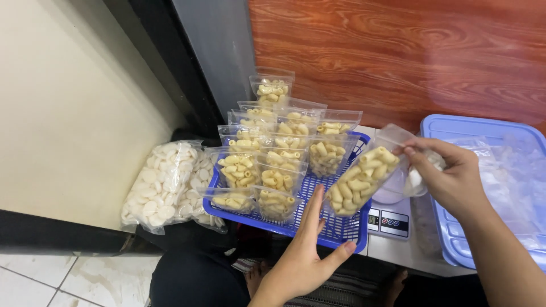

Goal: Cleaning packaged snacks with a cloth, putting on gloves, and setting up a digital scale for packaging.

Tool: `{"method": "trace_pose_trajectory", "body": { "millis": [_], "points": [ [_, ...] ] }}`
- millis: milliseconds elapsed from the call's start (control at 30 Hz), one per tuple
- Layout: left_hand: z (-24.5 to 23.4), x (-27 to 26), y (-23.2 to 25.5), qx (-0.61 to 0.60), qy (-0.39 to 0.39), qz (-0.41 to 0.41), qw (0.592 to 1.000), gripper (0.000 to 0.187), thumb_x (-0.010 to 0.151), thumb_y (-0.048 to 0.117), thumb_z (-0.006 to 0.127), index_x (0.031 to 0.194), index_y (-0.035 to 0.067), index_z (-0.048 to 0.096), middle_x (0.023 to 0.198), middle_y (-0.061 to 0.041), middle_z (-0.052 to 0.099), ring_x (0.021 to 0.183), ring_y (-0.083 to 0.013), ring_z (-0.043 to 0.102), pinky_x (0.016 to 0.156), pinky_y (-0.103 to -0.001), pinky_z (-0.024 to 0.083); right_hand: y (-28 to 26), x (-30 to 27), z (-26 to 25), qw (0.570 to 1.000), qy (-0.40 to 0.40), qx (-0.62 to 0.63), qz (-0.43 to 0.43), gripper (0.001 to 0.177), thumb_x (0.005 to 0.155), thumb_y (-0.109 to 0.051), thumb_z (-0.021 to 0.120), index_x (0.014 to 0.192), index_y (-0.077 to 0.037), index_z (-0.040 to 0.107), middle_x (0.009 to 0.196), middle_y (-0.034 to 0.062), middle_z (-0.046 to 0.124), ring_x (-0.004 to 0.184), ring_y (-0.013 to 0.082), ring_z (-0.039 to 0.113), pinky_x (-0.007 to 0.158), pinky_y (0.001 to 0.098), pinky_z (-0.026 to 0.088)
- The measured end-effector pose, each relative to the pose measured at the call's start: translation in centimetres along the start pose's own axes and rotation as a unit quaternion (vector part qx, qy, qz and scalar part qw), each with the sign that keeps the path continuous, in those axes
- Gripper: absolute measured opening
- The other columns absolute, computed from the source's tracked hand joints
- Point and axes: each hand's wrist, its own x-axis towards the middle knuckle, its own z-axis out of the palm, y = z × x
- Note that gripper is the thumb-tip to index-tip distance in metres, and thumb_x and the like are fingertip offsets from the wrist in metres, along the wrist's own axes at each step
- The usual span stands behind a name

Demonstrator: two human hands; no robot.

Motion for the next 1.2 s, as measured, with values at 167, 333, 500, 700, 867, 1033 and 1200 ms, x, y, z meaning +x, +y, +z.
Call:
{"method": "trace_pose_trajectory", "body": {
  "millis": [167,333,500,700,867,1033,1200],
  "points": [
    [-0.6,-0.3,1.1,0.113,-0.121,-0.147,0.975,0.098,0.086,0.063,0.042,0.163,0.029,-0.007,0.174,-0.002,-0.019,0.160,-0.0226,-0.012,0.123,-0.055,0.010,1.1,1.5,2.2,0.999,0.015,-0.032,-0.020,0.012,0.106,-0.012,0.065,0.105,-0.008,0.076,0.104,0.0005,0.076,0.093,0.0084,0.063,0.084,0.0246,0.051],
    [0.3,-0.4,-0.5,0.258,-0.263,-0.097,0.925,0.083,0.091,0.058,0.035,0.163,0.018,0.022,0.167,-0.015,0.025,0.157,-0.0367,0.004,0.125,-0.048,0.000,4.4,2.4,6.3,0.968,-0.018,-0.176,-0.177,0.017,0.094,-0.018,0.076,0.109,-0.011,0.079,0.104,0.0061,0.080,0.081,0.0162,0.075,0.071,0.0303,0.055],
    [0.3,-0.7,-1.0,0.248,-0.238,-0.061,0.937,0.083,0.092,0.059,0.036,0.161,0.015,0.025,0.164,-0.017,0.029,0.156,-0.0368,0.011,0.125,-0.048,0.003,3.6,1.7,9.1,0.966,-0.069,-0.166,-0.184,0.019,0.097,-0.017,0.070,0.109,-0.006,0.079,0.108,0.0098,0.080,0.094,0.0226,0.078,0.079,0.0334,0.061],
    [0.1,-0.6,-0.4,0.242,-0.248,-0.068,0.936,0.081,0.093,0.057,0.037,0.161,0.015,0.026,0.165,-0.013,0.031,0.156,-0.0375,0.010,0.124,-0.050,0.005,3.6,2.1,8.8,0.973,-0.093,-0.173,-0.125,0.029,0.098,-0.023,0.066,0.122,-0.008,0.072,0.121,0.0082,0.076,0.111,0.0255,0.072,0.093,0.0389,0.056],
    [0.2,-0.6,-1.4,0.248,-0.230,-0.037,0.940,0.079,0.095,0.055,0.038,0.160,0.014,0.028,0.163,-0.019,0.031,0.155,-0.0365,0.016,0.124,-0.049,0.005,2.5,1.9,8.1,0.979,-0.110,-0.151,-0.076,0.045,0.093,-0.028,0.069,0.134,-0.011,0.063,0.132,0.0068,0.071,0.125,0.0253,0.065,0.105,0.0412,0.049],
    [-0.4,-1.2,-0.6,0.187,-0.165,0.019,0.968,0.068,0.098,0.048,0.046,0.155,0.012,0.038,0.160,-0.013,0.041,0.148,-0.0297,0.037,0.117,-0.045,0.028,1.7,1.4,7.1,0.978,-0.080,-0.145,-0.127,0.046,0.089,-0.030,0.074,0.130,-0.010,0.065,0.130,0.0077,0.071,0.123,0.0244,0.066,0.104,0.0390,0.049],
    [-2.2,-2.0,1.0,0.136,-0.093,0.024,0.986,0.057,0.098,0.041,0.054,0.148,0.015,0.049,0.152,-0.008,0.053,0.143,-0.0247,0.047,0.117,-0.040,0.034,0.7,1.0,6.2,0.974,-0.058,-0.142,-0.168,0.042,0.091,-0.028,0.074,0.127,-0.008,0.067,0.126,0.0089,0.073,0.117,0.0246,0.069,0.102,0.0385,0.050]
  ]
}}
